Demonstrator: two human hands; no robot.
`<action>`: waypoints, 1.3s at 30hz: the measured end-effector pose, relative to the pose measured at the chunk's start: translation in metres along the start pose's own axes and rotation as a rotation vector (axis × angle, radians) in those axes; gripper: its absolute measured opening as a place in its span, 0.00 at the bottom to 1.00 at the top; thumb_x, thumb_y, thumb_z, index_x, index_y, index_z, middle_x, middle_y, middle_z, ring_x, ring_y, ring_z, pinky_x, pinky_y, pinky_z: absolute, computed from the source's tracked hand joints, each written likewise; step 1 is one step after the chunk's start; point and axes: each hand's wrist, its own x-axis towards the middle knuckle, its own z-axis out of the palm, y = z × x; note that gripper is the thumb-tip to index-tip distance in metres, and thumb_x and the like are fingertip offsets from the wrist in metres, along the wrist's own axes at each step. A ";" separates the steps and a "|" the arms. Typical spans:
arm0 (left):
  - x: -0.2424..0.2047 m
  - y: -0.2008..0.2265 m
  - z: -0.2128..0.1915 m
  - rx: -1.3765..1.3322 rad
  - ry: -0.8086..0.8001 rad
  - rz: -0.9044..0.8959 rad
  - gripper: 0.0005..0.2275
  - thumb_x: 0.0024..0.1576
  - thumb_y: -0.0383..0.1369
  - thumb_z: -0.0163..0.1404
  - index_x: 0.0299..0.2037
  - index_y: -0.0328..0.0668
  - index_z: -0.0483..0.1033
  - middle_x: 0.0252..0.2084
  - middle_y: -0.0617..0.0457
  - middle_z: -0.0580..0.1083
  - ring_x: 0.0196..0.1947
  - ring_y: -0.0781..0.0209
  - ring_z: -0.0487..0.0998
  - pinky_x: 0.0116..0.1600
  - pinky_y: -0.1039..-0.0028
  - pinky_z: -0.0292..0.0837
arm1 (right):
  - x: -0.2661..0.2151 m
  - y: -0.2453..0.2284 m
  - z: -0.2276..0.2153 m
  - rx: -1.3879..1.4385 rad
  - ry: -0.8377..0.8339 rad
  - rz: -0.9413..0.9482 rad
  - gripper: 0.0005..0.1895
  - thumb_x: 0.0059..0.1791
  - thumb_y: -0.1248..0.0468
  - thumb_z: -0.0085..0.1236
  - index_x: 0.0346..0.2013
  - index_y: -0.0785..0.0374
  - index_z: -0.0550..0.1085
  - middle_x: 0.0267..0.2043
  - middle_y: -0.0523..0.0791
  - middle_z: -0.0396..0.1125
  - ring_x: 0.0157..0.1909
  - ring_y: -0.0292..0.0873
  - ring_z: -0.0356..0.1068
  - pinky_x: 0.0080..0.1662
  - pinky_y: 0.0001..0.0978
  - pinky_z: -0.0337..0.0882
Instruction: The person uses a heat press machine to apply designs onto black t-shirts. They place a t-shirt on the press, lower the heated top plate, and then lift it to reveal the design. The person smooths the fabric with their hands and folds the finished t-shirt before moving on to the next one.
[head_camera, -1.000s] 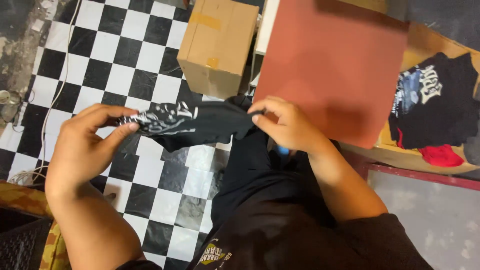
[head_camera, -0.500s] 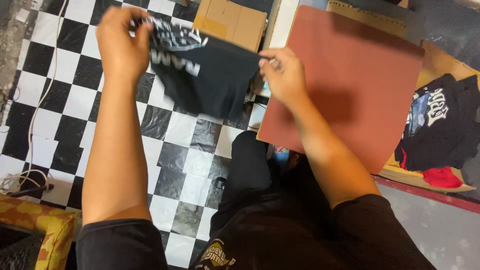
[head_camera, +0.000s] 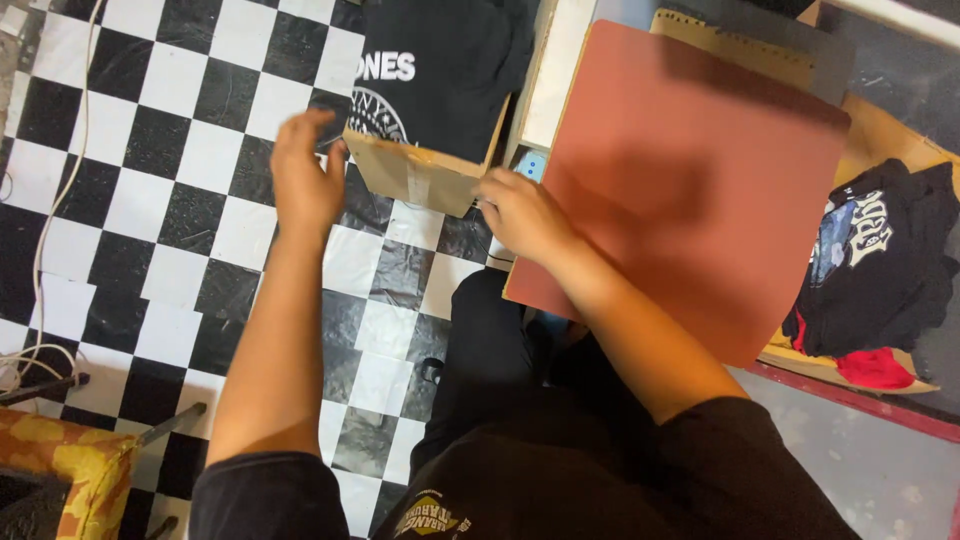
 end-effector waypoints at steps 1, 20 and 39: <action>-0.011 0.010 -0.002 0.001 -0.004 -0.003 0.15 0.57 0.20 0.60 0.53 0.36 0.76 0.54 0.41 0.76 0.54 0.42 0.76 0.55 0.59 0.74 | -0.013 -0.002 -0.006 0.003 -0.003 0.003 0.07 0.50 0.71 0.57 0.43 0.66 0.77 0.45 0.52 0.71 0.50 0.57 0.72 0.51 0.44 0.72; -0.118 0.203 0.061 -0.514 -0.561 -0.317 0.26 0.55 0.31 0.61 0.64 0.35 0.67 0.59 0.41 0.72 0.54 0.51 0.79 0.49 0.68 0.80 | -0.333 0.094 -0.107 -0.535 0.678 0.570 0.31 0.45 0.62 0.70 0.60 0.66 0.70 0.60 0.63 0.64 0.60 0.67 0.63 0.61 0.53 0.64; -0.115 0.229 0.051 -0.171 -0.387 -0.203 0.27 0.47 0.28 0.66 0.60 0.38 0.76 0.63 0.43 0.72 0.59 0.47 0.75 0.59 0.64 0.74 | -0.351 0.092 -0.126 -0.037 0.622 0.547 0.33 0.41 0.66 0.72 0.60 0.63 0.72 0.71 0.55 0.59 0.70 0.57 0.62 0.65 0.43 0.65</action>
